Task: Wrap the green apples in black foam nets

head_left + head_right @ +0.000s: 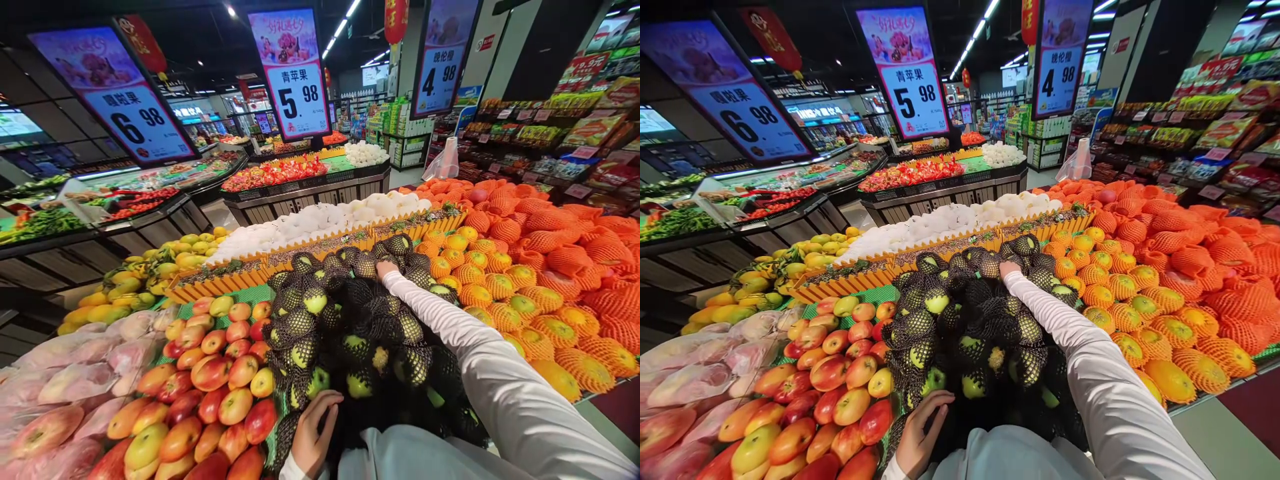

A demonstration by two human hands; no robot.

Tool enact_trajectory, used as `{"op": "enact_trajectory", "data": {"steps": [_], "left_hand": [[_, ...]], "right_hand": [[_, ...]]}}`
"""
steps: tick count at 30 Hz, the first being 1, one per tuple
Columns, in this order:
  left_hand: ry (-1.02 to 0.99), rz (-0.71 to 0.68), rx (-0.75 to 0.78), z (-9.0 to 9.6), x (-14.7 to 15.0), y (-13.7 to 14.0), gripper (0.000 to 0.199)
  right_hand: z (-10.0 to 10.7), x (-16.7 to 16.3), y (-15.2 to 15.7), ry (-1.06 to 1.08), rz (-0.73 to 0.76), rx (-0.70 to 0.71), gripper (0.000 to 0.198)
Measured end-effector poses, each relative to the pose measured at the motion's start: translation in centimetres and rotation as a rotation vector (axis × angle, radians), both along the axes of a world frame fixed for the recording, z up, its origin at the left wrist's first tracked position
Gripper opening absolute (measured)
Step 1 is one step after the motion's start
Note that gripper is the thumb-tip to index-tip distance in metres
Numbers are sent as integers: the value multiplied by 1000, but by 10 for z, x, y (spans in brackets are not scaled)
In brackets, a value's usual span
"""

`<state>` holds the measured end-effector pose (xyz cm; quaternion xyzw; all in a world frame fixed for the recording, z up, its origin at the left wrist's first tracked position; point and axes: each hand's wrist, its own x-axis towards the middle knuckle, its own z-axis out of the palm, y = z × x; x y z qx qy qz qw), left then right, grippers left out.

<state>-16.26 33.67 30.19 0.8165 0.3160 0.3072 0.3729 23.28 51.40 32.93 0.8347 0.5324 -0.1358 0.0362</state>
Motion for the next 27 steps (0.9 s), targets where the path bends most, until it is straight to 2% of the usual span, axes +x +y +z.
{"op": "enact_trajectory", "data": {"steps": [5,12,17,23,27], "left_hand": [[29,31,-20,-1,-7,-1,26],[14,39,-19,-2,-3,-4,26],[-4,10,7,-2,0,-4,26],[7,44,8,-2,-6,-4,24],[3,43,5,1,-9,-4,26]], "right_hand": [[-10,-10,-2,-60,1,-11,36],[-14,-15,17,-52,29,-160,34],[-16,-17,21,-68,-6,-214,34],[-14,-19,17,-58,0,-183,34],[-3,-14,4,-32,18,-120,35]]}}
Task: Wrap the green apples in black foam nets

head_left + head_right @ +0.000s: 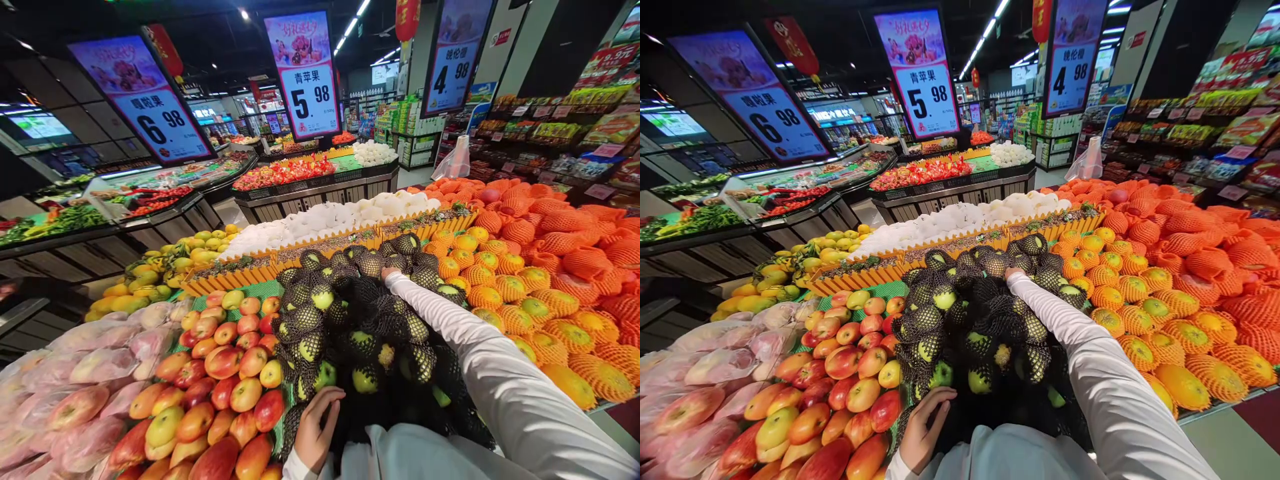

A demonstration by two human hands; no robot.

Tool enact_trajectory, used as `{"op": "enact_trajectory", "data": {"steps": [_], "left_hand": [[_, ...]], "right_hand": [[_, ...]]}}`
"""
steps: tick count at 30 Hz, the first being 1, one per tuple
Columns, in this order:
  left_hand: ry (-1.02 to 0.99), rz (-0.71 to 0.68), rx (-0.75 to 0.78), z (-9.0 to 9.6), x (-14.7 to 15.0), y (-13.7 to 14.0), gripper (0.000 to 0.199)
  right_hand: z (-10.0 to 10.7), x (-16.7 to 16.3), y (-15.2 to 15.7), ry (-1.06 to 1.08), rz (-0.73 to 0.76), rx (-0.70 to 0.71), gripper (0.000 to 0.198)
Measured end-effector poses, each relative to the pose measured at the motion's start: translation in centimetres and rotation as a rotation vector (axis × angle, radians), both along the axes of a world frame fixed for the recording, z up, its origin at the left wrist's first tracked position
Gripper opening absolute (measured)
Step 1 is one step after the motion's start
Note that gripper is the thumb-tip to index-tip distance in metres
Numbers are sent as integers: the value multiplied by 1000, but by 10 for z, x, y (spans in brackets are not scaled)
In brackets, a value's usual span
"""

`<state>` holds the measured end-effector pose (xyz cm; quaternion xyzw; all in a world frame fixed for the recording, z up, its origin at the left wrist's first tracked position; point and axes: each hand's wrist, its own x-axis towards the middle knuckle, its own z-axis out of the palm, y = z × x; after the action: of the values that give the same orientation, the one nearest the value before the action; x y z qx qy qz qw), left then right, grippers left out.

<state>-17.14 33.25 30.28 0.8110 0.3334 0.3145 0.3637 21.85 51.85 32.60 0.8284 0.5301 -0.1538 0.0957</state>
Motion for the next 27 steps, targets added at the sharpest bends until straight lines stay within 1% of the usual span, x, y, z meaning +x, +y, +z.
{"op": "enact_trajectory", "data": {"steps": [4,8,11,13,15,16,17,18,19,21,22,23,24,26,27], "left_hand": [[0,8,-8,1,-1,2,27],[-10,-11,-21,3,2,3,26],[-27,-29,-32,4,8,3,25],[-45,-7,-28,6,11,3,25],[-77,31,-45,9,14,2,25],[-104,47,-77,10,15,2,26],[-139,47,-133,12,16,1,26],[-191,26,-209,12,18,0,29],[-258,-21,-301,11,19,-2,37],[-392,-142,-490,5,23,-9,69],[-437,-172,-563,0,24,-13,83],[-460,-166,-618,-6,25,-18,92],[-465,-125,-660,-14,25,-24,94],[-470,-28,-747,-29,22,-37,82],[-491,3,-802,-35,19,-43,76]], "right_hand": [[18,14,-22,25,34,82,37],[45,32,-46,60,67,228,57],[70,36,-69,47,21,349,68],[87,30,-92,23,-68,502,73],[101,14,-123,86,-165,751,76],[105,1,-141,191,-174,851,77],[107,-14,-159,343,-141,897,76],[106,-32,-177,493,-71,898,75],[101,-52,-194,624,41,859,76],[83,-96,-224,850,264,763,82],[70,-118,-235,939,339,705,80],[57,-138,-245,1001,385,639,78],[44,-155,-252,1026,399,589,78],[23,-177,-262,994,433,573,80],[17,-181,-265,990,469,576,81]]}}
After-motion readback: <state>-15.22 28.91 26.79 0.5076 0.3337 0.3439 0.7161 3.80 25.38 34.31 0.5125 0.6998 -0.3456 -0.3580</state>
